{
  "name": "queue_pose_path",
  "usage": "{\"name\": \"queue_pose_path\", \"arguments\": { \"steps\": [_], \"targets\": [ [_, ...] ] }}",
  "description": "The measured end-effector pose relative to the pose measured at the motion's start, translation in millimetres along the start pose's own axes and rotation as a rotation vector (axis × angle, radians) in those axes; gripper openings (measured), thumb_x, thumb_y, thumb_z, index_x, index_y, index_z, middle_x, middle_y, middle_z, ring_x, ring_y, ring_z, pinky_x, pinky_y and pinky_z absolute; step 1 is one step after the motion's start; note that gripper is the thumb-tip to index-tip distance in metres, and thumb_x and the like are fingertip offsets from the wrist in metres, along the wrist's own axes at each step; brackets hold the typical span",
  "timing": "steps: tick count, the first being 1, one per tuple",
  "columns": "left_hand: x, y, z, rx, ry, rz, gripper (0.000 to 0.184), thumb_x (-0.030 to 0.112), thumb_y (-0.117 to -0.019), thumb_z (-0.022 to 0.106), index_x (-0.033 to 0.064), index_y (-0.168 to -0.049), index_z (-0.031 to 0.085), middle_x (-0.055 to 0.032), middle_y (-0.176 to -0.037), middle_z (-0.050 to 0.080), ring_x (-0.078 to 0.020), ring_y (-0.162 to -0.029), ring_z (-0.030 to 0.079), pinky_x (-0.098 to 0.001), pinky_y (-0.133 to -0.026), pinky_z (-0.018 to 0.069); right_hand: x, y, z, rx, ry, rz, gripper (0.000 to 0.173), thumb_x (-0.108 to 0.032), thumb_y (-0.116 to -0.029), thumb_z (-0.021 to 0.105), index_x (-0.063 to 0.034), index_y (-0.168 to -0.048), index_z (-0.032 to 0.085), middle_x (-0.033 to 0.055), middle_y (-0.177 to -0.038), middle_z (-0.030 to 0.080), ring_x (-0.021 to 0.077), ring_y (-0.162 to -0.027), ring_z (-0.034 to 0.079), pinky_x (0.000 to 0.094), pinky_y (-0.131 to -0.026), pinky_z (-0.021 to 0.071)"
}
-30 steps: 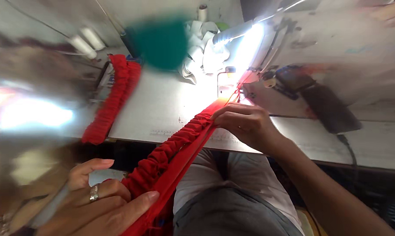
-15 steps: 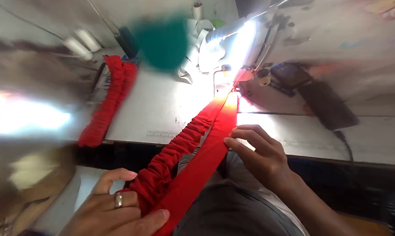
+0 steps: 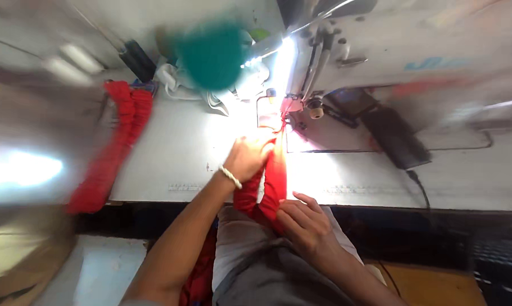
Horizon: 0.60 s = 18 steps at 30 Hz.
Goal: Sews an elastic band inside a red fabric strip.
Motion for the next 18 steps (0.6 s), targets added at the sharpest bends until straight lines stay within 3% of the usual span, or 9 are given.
{"name": "queue_pose_path", "arguments": {
  "steps": [2,4,6,8,10,11,13,15,18],
  "targets": [
    [-41.8,-27.2,0.2,0.024,-0.042,-0.11,0.041,0.03,-0.1089,0.041,0.0121,-0.139,0.063,-0.0114,-0.152,0.053,-0.0312,-0.143,0.046,-0.0609,-0.116,0.0306,3.4,6.1,0.7,0.012,-0.016,0.04,0.017,-0.007,-0.0993,0.053,-0.0115,-0.091,0.067,0.0037,-0.092,0.072,0.018,-0.1,0.069,0.0347,-0.103,0.0488],
    [-63.0,-45.7,-6.2,0.005,-0.096,-0.176,0.044,0.036,-0.1083,0.042,0.0165,-0.144,0.058,-0.0103,-0.158,0.046,-0.0323,-0.15,0.037,-0.0641,-0.117,0.025,7.0,10.5,3.1,0.028,-0.033,0.084,0.016,-0.007,-0.0986,0.053,-0.0127,-0.092,0.067,0.0036,-0.096,0.072,0.0197,-0.108,0.068,0.0337,-0.104,0.0497],
    [-66.2,-61.3,-14.5,0.035,-0.152,-0.224,0.04,0.033,-0.107,0.048,0.0171,-0.141,0.061,-0.0165,-0.153,0.05,-0.0412,-0.145,0.041,-0.0696,-0.11,0.0304,10.4,10.3,5.2,0.024,-0.059,0.112,0.014,-0.007,-0.0978,0.056,-0.0123,-0.094,0.068,0.0052,-0.1,0.072,0.0226,-0.114,0.067,0.0351,-0.106,0.0505],
    [-56.6,-72.0,-21.7,0.074,-0.188,-0.256,0.036,0.025,-0.1055,0.052,0.0096,-0.134,0.066,-0.0219,-0.146,0.055,-0.0456,-0.137,0.047,-0.069,-0.104,0.0348,14.1,6.7,4.8,0.019,-0.054,0.114,0.012,-0.009,-0.0977,0.057,-0.013,-0.095,0.068,0.0045,-0.098,0.073,0.022,-0.113,0.068,0.0358,-0.106,0.0501],
    [-32.2,-73.2,-25.4,0.151,-0.139,-0.189,0.033,0.026,-0.1033,0.055,0.0012,-0.115,0.073,-0.0218,-0.125,0.066,-0.0417,-0.119,0.06,-0.063,-0.098,0.0423,18.3,3.0,1.3,0.0,-0.05,0.099,0.01,-0.011,-0.0978,0.058,-0.0137,-0.095,0.067,0.0026,-0.095,0.072,0.0193,-0.11,0.068,0.0363,-0.107,0.0484],
    [-19.7,-70.0,-25.5,0.15,-0.097,-0.166,0.034,0.03,-0.1029,0.054,0.0023,-0.108,0.074,-0.0185,-0.112,0.069,-0.0371,-0.11,0.065,-0.0591,-0.093,0.0477,20.0,1.5,-0.5,-0.013,-0.052,0.092,0.01,-0.012,-0.0984,0.057,-0.0139,-0.095,0.066,0.002,-0.094,0.072,0.0181,-0.109,0.068,0.0365,-0.108,0.0478],
    [-8.1,-58.3,-20.9,0.015,-0.016,-0.211,0.034,0.033,-0.1029,0.057,0.0065,-0.12,0.07,-0.0162,-0.117,0.069,-0.0338,-0.111,0.066,-0.0557,-0.091,0.0529,21.8,-0.4,-4.4,-0.038,-0.063,0.079,0.013,-0.01,-0.1003,0.055,-0.0135,-0.094,0.065,0.0013,-0.091,0.071,0.0169,-0.107,0.069,0.0373,-0.109,0.047],
    [-15.4,-51.5,-15.5,-0.105,0.035,-0.251,0.034,0.021,-0.0991,0.063,0.0043,-0.129,0.065,-0.0202,-0.122,0.064,-0.0382,-0.115,0.063,-0.0571,-0.094,0.0516,21.3,-0.2,-9.0,-0.055,-0.072,0.066,0.014,-0.009,-0.1001,0.054,-0.013,-0.093,0.065,0.0012,-0.089,0.071,0.0161,-0.103,0.07,0.0377,-0.11,0.0462],
    [-32.4,-64.1,-27.7,-0.149,0.132,-0.232,0.023,0.003,-0.096,0.058,-0.0055,-0.115,0.069,-0.0231,-0.111,0.069,-0.0355,-0.108,0.066,-0.0519,-0.096,0.0501,16.8,1.3,-16.0,-0.071,-0.071,0.042,0.015,-0.008,-0.1017,0.052,-0.0112,-0.094,0.065,0.0024,-0.088,0.07,0.0162,-0.101,0.069,0.0363,-0.111,0.0457]
  ]
}}
Point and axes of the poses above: each hand's wrist, its own y-axis away from the middle knuckle, its own z-axis out of the palm, x = y × z, the point moved 5 cm from there along -y, towards the middle knuckle
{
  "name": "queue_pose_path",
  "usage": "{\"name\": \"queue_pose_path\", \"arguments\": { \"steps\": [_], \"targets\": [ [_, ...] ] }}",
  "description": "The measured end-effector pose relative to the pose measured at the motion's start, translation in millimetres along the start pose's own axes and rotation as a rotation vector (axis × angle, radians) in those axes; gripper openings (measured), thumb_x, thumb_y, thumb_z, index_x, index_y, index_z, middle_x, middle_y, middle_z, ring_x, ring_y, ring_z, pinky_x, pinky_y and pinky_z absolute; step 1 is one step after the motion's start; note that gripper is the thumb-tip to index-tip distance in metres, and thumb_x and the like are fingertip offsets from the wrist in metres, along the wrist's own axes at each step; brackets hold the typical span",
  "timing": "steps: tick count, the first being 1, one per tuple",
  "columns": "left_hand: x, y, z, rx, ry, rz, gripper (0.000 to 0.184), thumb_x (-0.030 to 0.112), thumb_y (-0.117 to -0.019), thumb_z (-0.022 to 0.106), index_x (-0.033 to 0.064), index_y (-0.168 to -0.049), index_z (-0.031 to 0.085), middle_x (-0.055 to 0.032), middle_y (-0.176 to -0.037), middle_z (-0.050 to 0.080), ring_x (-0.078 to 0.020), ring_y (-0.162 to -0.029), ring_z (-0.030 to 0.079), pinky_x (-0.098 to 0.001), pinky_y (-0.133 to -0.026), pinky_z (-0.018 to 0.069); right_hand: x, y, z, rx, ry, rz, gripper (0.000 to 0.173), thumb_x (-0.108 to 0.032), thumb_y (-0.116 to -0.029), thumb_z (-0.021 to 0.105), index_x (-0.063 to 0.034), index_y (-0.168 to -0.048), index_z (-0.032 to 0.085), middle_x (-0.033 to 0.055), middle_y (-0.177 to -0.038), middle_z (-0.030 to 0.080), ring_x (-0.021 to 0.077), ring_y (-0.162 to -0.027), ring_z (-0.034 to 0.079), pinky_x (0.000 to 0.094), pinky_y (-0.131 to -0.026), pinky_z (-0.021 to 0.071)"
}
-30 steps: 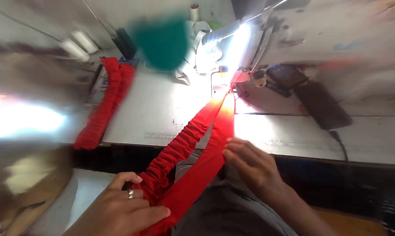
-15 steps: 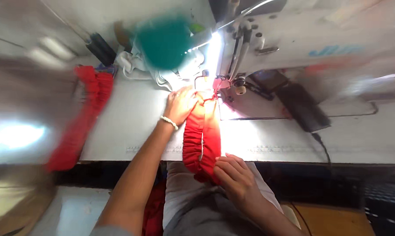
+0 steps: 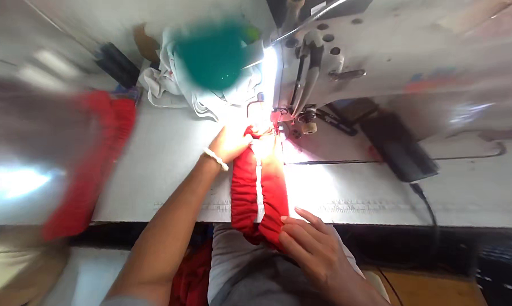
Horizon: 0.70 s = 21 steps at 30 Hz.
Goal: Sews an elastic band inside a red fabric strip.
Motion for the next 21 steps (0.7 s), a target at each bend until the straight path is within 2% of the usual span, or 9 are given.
{"name": "queue_pose_path", "arguments": {
  "steps": [4,7,10,12,13,14,15,16,21],
  "targets": [
    [-15.4,-48.1,-9.0,0.159,-0.079,-0.085,0.021,0.0,-0.0956,0.057,-0.0083,-0.11,0.07,-0.0305,-0.116,0.064,-0.0436,-0.116,0.062,-0.0554,-0.102,0.0478,-0.8,0.7,-1.6,-0.009,0.018,-0.005,0.019,-0.006,-0.1022,0.049,-0.0094,-0.093,0.064,0.0035,-0.086,0.069,0.0169,-0.097,0.07,0.0349,-0.108,0.0479],
    [6.8,-62.5,-6.1,0.166,-0.142,-0.14,0.028,0.008,-0.0966,0.062,-0.0026,-0.122,0.067,-0.0277,-0.125,0.062,-0.044,-0.119,0.061,-0.0602,-0.1,0.0474,-0.3,-0.4,2.3,0.009,0.01,0.003,0.018,-0.007,-0.1021,0.05,-0.0092,-0.092,0.065,0.004,-0.087,0.07,0.0169,-0.093,0.07,0.0333,-0.104,0.0511],
    [31.2,-37.2,-5.4,0.123,-0.316,-0.13,0.044,0.01,-0.0963,0.061,0.0018,-0.139,0.058,-0.0263,-0.134,0.058,-0.0459,-0.126,0.053,-0.0656,-0.103,0.0359,-0.6,-1.7,4.5,0.025,-0.008,0.009,0.019,-0.005,-0.1015,0.049,-0.0086,-0.091,0.065,0.0046,-0.086,0.071,0.0167,-0.091,0.071,0.0322,-0.102,0.052],
    [46.1,9.7,1.7,0.307,-0.38,0.018,0.036,0.004,-0.0971,0.056,-0.0019,-0.132,0.061,-0.0293,-0.133,0.057,-0.0498,-0.128,0.05,-0.0704,-0.107,0.0297,-0.3,-2.7,6.2,0.036,-0.025,0.005,0.02,-0.005,-0.1023,0.048,-0.0085,-0.091,0.065,0.0046,-0.086,0.07,0.0165,-0.09,0.071,0.0318,-0.102,0.0519],
    [53.1,31.8,10.4,0.413,-0.398,0.099,0.029,0.003,-0.0978,0.054,-0.0029,-0.124,0.066,-0.0284,-0.125,0.063,-0.0489,-0.123,0.055,-0.07,-0.106,0.0347,-0.1,-3.6,7.1,0.039,-0.034,0.0,0.021,-0.005,-0.1026,0.048,-0.0084,-0.091,0.065,0.0046,-0.086,0.07,0.0166,-0.089,0.07,0.0323,-0.103,0.0518],
    [57.6,46.6,21.5,0.496,-0.397,0.191,0.024,0.003,-0.097,0.056,-0.0018,-0.115,0.071,-0.0238,-0.114,0.068,-0.043,-0.112,0.063,-0.0616,-0.097,0.0443,-0.2,-4.9,8.0,0.042,-0.038,-0.006,0.021,-0.005,-0.1023,0.048,-0.0085,-0.091,0.065,0.0042,-0.085,0.069,0.0166,-0.088,0.07,0.0327,-0.102,0.0519],
    [56.6,54.9,34.4,0.512,-0.35,0.284,0.02,0.004,-0.0979,0.056,-0.0002,-0.108,0.073,-0.0184,-0.111,0.072,-0.0351,-0.109,0.067,-0.0514,-0.097,0.0494,-0.8,-6.2,8.5,0.04,-0.04,-0.011,0.021,-0.004,-0.1019,0.048,-0.0084,-0.091,0.065,0.0041,-0.084,0.069,0.0168,-0.087,0.069,0.033,-0.102,0.0519],
    [48.1,56.6,46.7,0.457,-0.289,0.336,0.023,0.007,-0.0986,0.055,0.0012,-0.109,0.075,-0.0155,-0.114,0.073,-0.031,-0.112,0.068,-0.0463,-0.1,0.0506,-1.9,-7.5,8.4,0.035,-0.033,-0.017,0.022,-0.004,-0.1016,0.048,-0.0083,-0.09,0.066,0.0043,-0.084,0.069,0.0171,-0.087,0.069,0.0331,-0.101,0.0522],
    [14.6,34.5,45.6,0.318,-0.166,0.384,0.031,0.016,-0.1035,0.048,0.0044,-0.116,0.075,-0.0132,-0.12,0.071,-0.0297,-0.118,0.064,-0.0477,-0.103,0.047,-7.3,-9.0,7.8,0.006,-0.004,-0.034,0.021,-0.003,-0.1011,0.049,-0.0081,-0.089,0.065,0.0045,-0.083,0.069,0.0176,-0.086,0.07,0.0341,-0.102,0.0525]
  ]
}}
Point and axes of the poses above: each hand's wrist, its own y-axis away from the middle knuckle, its own z-axis out of the palm, x = y × z, the point moved 5 cm from there along -y, towards the middle knuckle
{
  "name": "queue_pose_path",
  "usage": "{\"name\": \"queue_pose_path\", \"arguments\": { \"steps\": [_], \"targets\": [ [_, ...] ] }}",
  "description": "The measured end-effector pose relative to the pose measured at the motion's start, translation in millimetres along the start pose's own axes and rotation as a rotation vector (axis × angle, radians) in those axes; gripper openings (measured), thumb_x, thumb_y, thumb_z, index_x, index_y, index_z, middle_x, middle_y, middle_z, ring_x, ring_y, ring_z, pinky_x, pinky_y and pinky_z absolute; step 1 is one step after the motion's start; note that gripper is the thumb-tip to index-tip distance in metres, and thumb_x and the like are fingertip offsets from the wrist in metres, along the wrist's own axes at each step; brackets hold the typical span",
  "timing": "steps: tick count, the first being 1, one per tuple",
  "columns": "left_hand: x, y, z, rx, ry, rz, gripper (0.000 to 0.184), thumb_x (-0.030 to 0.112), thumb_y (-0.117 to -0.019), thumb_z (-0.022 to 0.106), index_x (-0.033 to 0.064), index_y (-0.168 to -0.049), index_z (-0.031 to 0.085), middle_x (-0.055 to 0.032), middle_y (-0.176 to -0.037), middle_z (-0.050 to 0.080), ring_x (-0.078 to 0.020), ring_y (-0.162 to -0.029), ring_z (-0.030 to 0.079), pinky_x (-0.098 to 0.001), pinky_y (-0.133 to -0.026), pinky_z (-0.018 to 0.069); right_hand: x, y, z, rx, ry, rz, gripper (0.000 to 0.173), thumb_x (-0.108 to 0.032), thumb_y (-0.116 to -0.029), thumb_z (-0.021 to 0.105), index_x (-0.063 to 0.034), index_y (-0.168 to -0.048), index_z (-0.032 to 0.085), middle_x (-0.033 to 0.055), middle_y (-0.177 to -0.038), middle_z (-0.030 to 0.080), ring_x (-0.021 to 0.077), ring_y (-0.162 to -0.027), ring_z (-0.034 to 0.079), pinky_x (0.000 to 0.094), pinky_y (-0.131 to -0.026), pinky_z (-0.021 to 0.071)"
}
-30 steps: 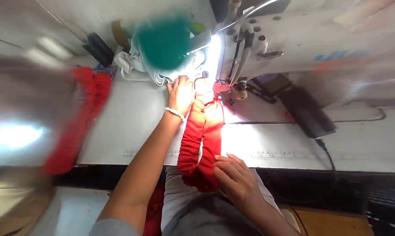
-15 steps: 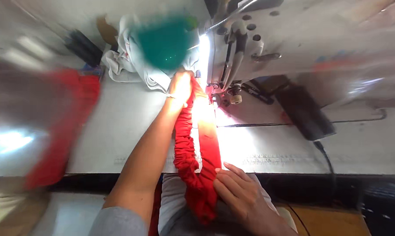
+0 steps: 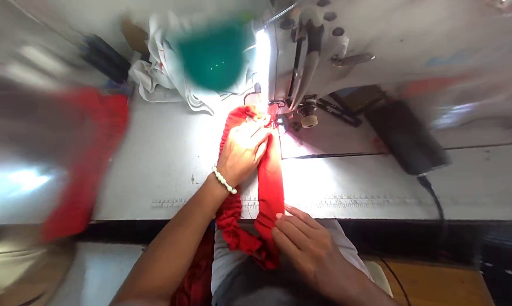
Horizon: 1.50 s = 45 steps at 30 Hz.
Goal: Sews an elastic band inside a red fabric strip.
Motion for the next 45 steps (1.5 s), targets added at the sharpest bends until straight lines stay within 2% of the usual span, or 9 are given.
{"name": "queue_pose_path", "arguments": {
  "steps": [7,12,17,22,25,32,38,42,45],
  "targets": [
    [-39.2,-36.2,-12.7,0.082,0.301,-0.368,0.027,0.011,-0.0952,0.067,-0.0045,-0.117,0.063,-0.019,-0.109,0.065,-0.0245,-0.093,0.066,-0.0388,-0.084,0.0549,0.7,-0.1,6.3,0.016,0.044,0.044,0.02,-0.006,-0.1013,0.049,-0.0112,-0.09,0.064,0.0021,-0.084,0.068,0.0154,-0.086,0.068,0.0365,-0.106,0.0475],
    [-31.2,-61.3,-24.3,-0.268,0.239,-0.341,0.056,0.008,-0.0951,0.068,-0.0011,-0.147,0.049,-0.0284,-0.137,0.054,-0.0388,-0.126,0.055,-0.0495,-0.107,0.0433,2.0,-0.9,4.5,0.013,0.037,0.042,0.02,-0.006,-0.1016,0.049,-0.0115,-0.091,0.064,0.0023,-0.087,0.07,0.0154,-0.091,0.069,0.0372,-0.107,0.0454],
    [-68.1,-81.6,-28.2,-0.389,0.146,-0.217,0.024,0.019,-0.0961,0.07,-0.0041,-0.1,0.074,-0.0239,-0.106,0.067,-0.0368,-0.105,0.064,-0.0535,-0.095,0.0486,9.8,-0.1,-1.7,-0.027,0.033,0.048,0.016,-0.011,-0.1022,0.052,-0.0126,-0.093,0.064,0.0011,-0.089,0.07,0.0152,-0.098,0.069,0.0389,-0.11,0.0433],
    [-54.6,-103.1,-20.8,-0.281,-0.062,-0.526,0.031,0.015,-0.0996,0.062,-0.0041,-0.124,0.065,-0.0253,-0.128,0.063,-0.0418,-0.118,0.063,-0.0587,-0.099,0.0492,-0.9,3.1,-6.6,-0.056,0.029,0.004,0.021,-0.006,-0.1025,0.048,-0.011,-0.088,0.063,0.0024,-0.084,0.067,0.0165,-0.094,0.068,0.0353,-0.11,0.0437],
    [-34.8,-104.0,-8.7,-0.072,0.007,-0.625,0.036,0.013,-0.0975,0.063,-0.0061,-0.127,0.059,-0.0245,-0.118,0.067,-0.0381,-0.111,0.067,-0.0534,-0.095,0.0511,-1.4,3.0,-4.5,-0.06,0.024,-0.007,0.023,-0.004,-0.1025,0.047,-0.0106,-0.088,0.063,0.0028,-0.084,0.068,0.0167,-0.093,0.069,0.0349,-0.109,0.0456],
    [-38.9,-79.3,7.4,0.13,0.197,-0.431,0.029,0.007,-0.1011,0.052,-0.0074,-0.125,0.063,-0.0238,-0.113,0.07,-0.0343,-0.112,0.067,-0.0484,-0.099,0.0505,-3.3,2.5,2.9,-0.028,0.027,0.002,0.022,-0.006,-0.1021,0.048,-0.0098,-0.088,0.065,0.0026,-0.084,0.069,0.0166,-0.092,0.069,0.0338,-0.107,0.0472],
    [-28.6,-69.2,-3.4,-0.101,0.05,-0.07,0.023,0.013,-0.0964,0.06,-0.0067,-0.098,0.072,-0.0254,-0.109,0.07,-0.0419,-0.113,0.064,-0.0544,-0.101,0.0468,-4.8,1.6,2.0,-0.027,0.039,-0.006,0.022,-0.004,-0.1007,0.049,-0.0089,-0.086,0.065,0.0036,-0.082,0.069,0.0179,-0.091,0.07,0.034,-0.105,0.0495],
    [-41.9,-60.8,-5.9,-0.061,0.083,-0.022,0.031,0.016,-0.098,0.064,-0.0073,-0.118,0.067,-0.0277,-0.139,0.057,-0.0426,-0.125,0.059,-0.0523,-0.106,0.047,-5.9,2.1,2.1,-0.036,0.048,-0.003,0.022,-0.004,-0.1007,0.049,-0.0093,-0.086,0.064,0.0033,-0.081,0.068,0.0181,-0.091,0.07,0.0345,-0.106,0.0491],
    [-38.6,-67.5,-6.9,0.021,-0.024,-0.1,0.029,0.012,-0.0921,0.069,-0.0051,-0.116,0.065,-0.0267,-0.132,0.058,-0.0431,-0.122,0.059,-0.0563,-0.101,0.0467,-5.8,0.6,0.4,-0.047,0.045,-0.005,0.022,-0.004,-0.1012,0.049,-0.0089,-0.086,0.065,0.0035,-0.082,0.068,0.018,-0.09,0.07,0.0353,-0.106,0.0493]
  ]
}}
Point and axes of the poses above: each hand's wrist, its own y-axis away from the middle knuckle, its own z-axis out of the palm, x = y × z, the point moved 5 cm from there along -y, towards the middle knuckle
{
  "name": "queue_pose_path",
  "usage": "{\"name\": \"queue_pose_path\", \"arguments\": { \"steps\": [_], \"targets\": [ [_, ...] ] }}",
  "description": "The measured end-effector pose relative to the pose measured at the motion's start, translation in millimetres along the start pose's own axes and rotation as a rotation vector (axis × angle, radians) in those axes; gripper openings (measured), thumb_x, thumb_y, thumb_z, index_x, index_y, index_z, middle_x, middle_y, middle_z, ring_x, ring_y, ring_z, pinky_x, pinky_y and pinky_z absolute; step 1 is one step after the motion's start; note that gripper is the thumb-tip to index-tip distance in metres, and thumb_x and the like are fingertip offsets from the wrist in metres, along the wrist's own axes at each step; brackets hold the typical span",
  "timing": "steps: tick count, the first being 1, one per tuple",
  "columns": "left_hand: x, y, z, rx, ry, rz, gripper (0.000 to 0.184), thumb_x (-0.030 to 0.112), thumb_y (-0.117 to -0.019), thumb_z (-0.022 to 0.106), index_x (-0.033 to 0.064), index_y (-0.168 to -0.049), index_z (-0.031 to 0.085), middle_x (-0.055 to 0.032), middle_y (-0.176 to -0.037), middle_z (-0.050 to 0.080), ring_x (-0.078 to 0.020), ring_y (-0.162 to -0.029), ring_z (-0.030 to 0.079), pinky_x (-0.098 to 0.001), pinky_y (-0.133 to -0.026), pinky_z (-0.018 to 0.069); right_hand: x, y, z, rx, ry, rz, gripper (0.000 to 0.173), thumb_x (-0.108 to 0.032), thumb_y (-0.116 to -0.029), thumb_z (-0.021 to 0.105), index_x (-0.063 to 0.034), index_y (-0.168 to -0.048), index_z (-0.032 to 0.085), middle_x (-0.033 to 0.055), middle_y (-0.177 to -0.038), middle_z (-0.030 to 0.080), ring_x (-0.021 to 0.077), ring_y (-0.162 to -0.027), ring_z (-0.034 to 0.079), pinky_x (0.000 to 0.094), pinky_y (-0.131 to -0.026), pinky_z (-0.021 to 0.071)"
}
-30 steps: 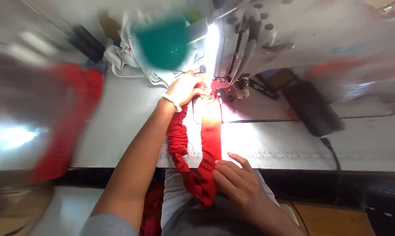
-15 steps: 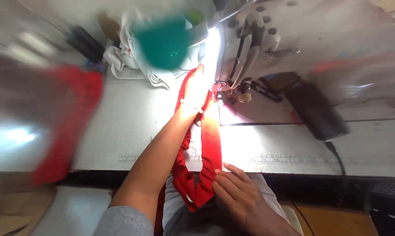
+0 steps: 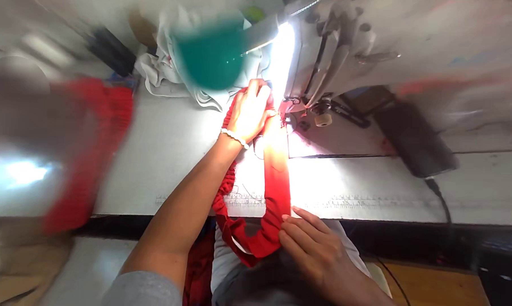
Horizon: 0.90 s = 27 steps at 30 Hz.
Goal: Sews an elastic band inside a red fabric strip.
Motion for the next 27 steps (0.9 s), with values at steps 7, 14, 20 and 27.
{"name": "queue_pose_path", "arguments": {
  "steps": [7,14,20,27],
  "targets": [
    [12.9,-2.7,14.1,0.089,0.062,-0.09,0.027,0.007,-0.1004,0.053,-0.005,-0.119,0.069,-0.0227,-0.115,0.07,-0.0352,-0.112,0.066,-0.0474,-0.098,0.0498,-1.1,1.0,-2.9,0.002,-0.006,-0.011,0.022,-0.005,-0.1016,0.048,-0.0091,-0.086,0.064,0.003,-0.082,0.067,0.0172,-0.091,0.068,0.0342,-0.108,0.0473],
    [21.0,15.8,2.8,-0.084,-0.054,0.135,0.029,0.013,-0.0904,0.06,-0.0038,-0.111,0.071,-0.0223,-0.112,0.07,-0.0383,-0.11,0.067,-0.0508,-0.094,0.0524,1.6,1.2,-0.8,-0.002,0.005,0.009,0.022,-0.004,-0.1014,0.048,-0.0085,-0.087,0.064,0.0034,-0.082,0.068,0.0168,-0.088,0.069,0.0332,-0.105,0.0496],
    [21.2,62.2,5.4,-0.15,-0.09,0.178,0.04,0.027,-0.106,0.048,0.0061,-0.136,0.065,-0.0182,-0.145,0.058,-0.0364,-0.139,0.052,-0.0671,-0.118,0.0243,-4.5,-5.7,6.1,0.003,-0.026,-0.02,0.023,-0.004,-0.1009,0.047,-0.0088,-0.087,0.065,0.004,-0.082,0.068,0.018,-0.087,0.069,0.0337,-0.103,0.0505],
    [37.3,77.5,0.9,-0.082,-0.083,0.421,0.025,0.027,-0.1012,0.057,0.0132,-0.106,0.077,-0.0113,-0.121,0.071,-0.0297,-0.119,0.064,-0.0547,-0.109,0.0412,-1.8,1.8,1.1,0.015,-0.004,0.001,0.022,-0.004,-0.1012,0.047,-0.0087,-0.087,0.064,0.0037,-0.082,0.068,0.0178,-0.089,0.069,0.0336,-0.104,0.0499]
  ]
}}
Point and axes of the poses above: each hand's wrist, its own y-axis away from the middle knuckle, its own z-axis out of the palm, x = y × z, the point moved 5 cm from there along -y, towards the middle knuckle
